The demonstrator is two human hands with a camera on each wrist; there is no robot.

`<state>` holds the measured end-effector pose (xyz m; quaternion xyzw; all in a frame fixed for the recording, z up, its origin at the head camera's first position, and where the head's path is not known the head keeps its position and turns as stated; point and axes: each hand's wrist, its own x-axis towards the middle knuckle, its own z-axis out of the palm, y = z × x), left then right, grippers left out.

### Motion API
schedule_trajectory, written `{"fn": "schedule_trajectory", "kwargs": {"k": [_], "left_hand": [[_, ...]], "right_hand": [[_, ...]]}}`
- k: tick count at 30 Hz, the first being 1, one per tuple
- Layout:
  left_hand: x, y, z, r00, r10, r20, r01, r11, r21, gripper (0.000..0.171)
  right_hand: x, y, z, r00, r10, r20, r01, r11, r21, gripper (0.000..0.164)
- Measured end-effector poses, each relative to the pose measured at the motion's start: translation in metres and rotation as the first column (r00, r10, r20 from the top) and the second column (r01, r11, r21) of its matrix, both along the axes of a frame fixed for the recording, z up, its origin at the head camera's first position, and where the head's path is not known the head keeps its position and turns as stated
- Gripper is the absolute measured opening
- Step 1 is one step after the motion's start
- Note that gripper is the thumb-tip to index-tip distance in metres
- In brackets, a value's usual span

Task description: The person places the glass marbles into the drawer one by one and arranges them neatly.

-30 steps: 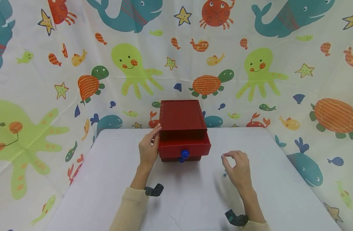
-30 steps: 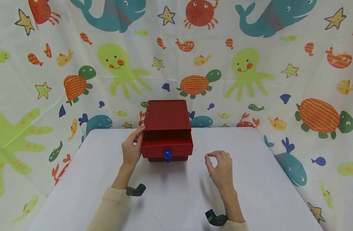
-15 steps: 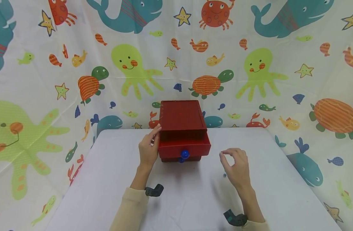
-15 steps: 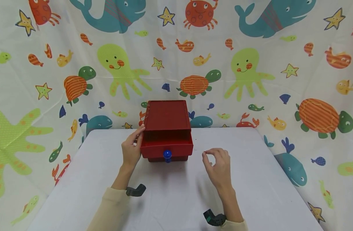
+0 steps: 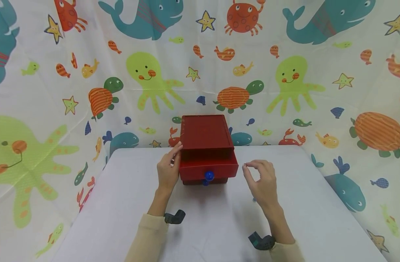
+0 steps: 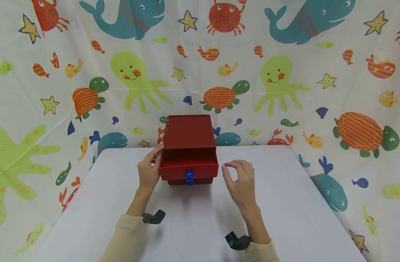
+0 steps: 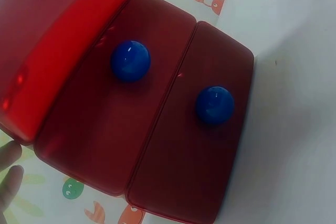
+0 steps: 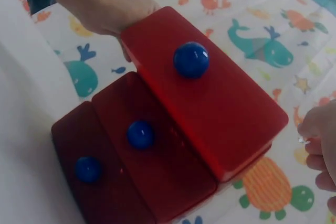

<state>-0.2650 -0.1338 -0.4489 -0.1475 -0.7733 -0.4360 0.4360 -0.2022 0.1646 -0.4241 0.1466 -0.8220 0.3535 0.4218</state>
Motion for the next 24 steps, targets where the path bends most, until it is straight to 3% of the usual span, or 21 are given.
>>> {"fn": "schedule_trajectory", "kwargs": {"k": [9, 24], "left_hand": [[0.001, 0.000, -0.001, 1.000, 0.006, 0.010, -0.007, 1.000, 0.002, 0.031], [0.000, -0.001, -0.001, 1.000, 0.002, -0.006, -0.002, 1.000, 0.005, 0.031]], "right_hand": [[-0.009, -0.011, 0.006, 0.998, 0.065, -0.008, -0.064, 0.998, 0.029, 0.019], [-0.012, -0.016, 0.012, 0.996, 0.079, 0.042, -0.081, 0.996, 0.030, 0.019]]}}
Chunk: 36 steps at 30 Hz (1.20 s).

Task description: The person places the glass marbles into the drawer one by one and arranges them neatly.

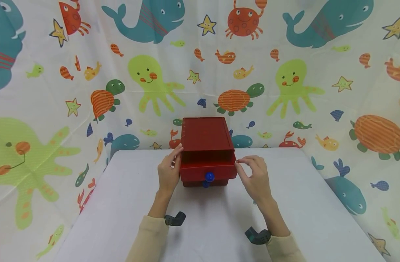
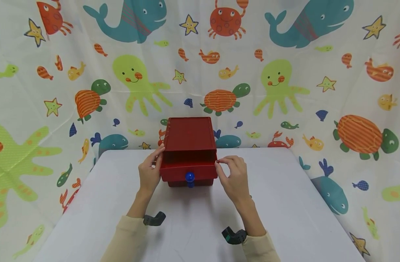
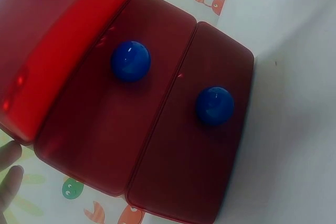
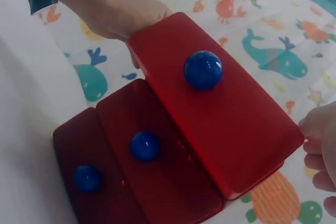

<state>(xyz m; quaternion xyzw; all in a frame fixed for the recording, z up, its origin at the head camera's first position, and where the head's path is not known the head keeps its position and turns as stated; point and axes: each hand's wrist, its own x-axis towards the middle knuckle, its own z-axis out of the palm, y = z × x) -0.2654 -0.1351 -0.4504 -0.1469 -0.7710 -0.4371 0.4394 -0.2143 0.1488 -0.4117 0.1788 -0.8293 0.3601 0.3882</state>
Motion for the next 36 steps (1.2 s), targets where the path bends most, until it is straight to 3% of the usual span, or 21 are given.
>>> {"fn": "schedule_trajectory", "kwargs": {"k": [10, 19, 36], "left_hand": [[0.002, 0.000, -0.003, 1.000, -0.005, 0.022, 0.005, 1.000, 0.001, 0.030], [0.000, 0.000, 0.000, 1.000, 0.005, -0.018, -0.005, 1.000, -0.010, 0.031], [-0.001, -0.002, 0.000, 1.000, 0.010, 0.000, -0.010, 1.000, -0.023, 0.033]], "right_hand": [[0.002, 0.001, -0.003, 1.000, -0.012, 0.023, 0.012, 1.000, 0.014, 0.020], [0.006, 0.016, -0.012, 0.997, -0.073, -0.006, 0.073, 0.997, 0.016, 0.017], [0.002, 0.040, -0.041, 0.990, -0.127, 0.054, 0.127, 0.992, 0.014, 0.013]]}}
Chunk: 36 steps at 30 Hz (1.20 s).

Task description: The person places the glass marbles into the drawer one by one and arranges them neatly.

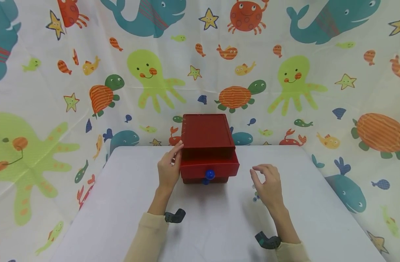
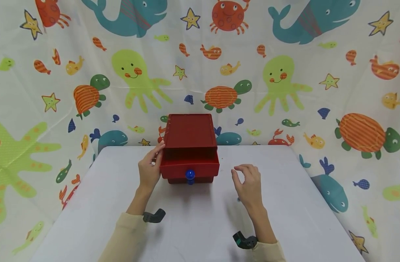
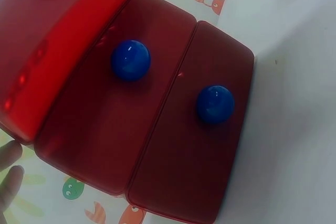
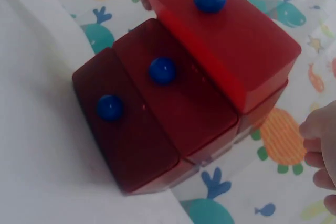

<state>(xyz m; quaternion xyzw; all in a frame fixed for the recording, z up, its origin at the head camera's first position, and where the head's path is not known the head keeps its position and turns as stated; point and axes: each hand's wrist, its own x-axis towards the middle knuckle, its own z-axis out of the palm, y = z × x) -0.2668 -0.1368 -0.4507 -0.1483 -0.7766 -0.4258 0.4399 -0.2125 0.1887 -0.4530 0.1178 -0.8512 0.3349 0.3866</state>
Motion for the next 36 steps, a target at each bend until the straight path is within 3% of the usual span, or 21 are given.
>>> {"fn": "schedule_trajectory", "kwargs": {"k": [21, 36], "left_hand": [[0.000, 0.000, 0.001, 1.000, -0.014, 0.010, 0.014, 1.000, 0.010, 0.031], [0.001, 0.001, 0.001, 0.999, -0.015, 0.028, 0.015, 1.000, 0.008, 0.031]], "right_hand": [[-0.009, 0.012, -0.030, 0.998, -0.025, 0.052, 0.026, 1.000, -0.013, 0.014], [-0.013, 0.019, -0.052, 0.987, -0.064, 0.149, 0.064, 0.998, 0.003, 0.014]]}}
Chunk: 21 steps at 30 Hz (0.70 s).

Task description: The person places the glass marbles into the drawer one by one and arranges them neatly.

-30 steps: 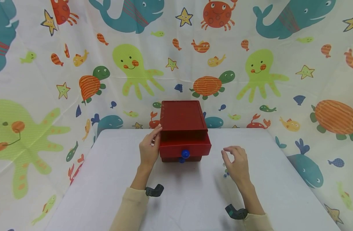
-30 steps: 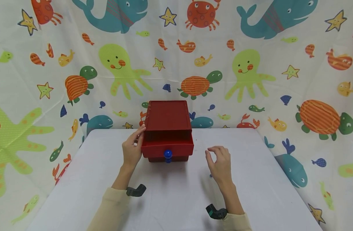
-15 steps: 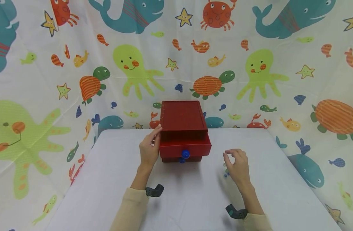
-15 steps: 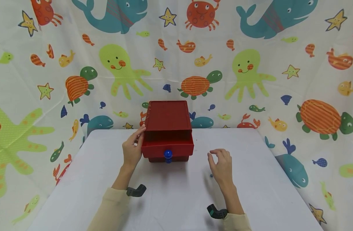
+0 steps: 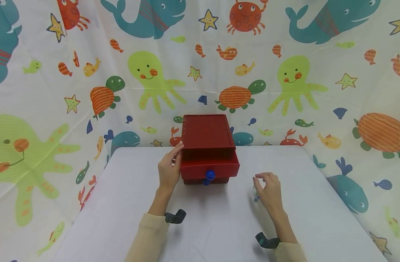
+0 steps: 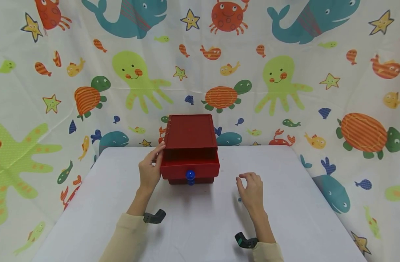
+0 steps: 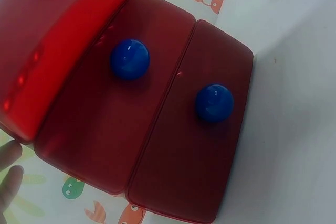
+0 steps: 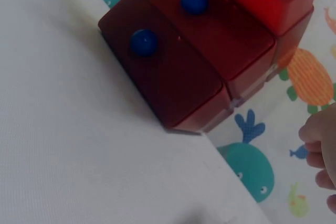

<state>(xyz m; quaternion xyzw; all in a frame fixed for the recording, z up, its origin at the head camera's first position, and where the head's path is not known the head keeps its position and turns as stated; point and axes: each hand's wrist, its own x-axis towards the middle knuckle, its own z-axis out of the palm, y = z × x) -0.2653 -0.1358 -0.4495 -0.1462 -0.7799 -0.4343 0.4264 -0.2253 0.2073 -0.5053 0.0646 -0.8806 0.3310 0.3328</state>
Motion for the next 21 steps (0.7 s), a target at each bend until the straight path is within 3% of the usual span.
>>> {"fn": "schedule_trajectory", "kwargs": {"k": [21], "left_hand": [[-0.001, 0.001, -0.001, 0.999, 0.016, -0.037, -0.016, 1.000, -0.010, 0.031]], "right_hand": [[-0.003, 0.009, -0.012, 0.998, -0.044, -0.034, 0.045, 0.998, 0.047, 0.012]]}}
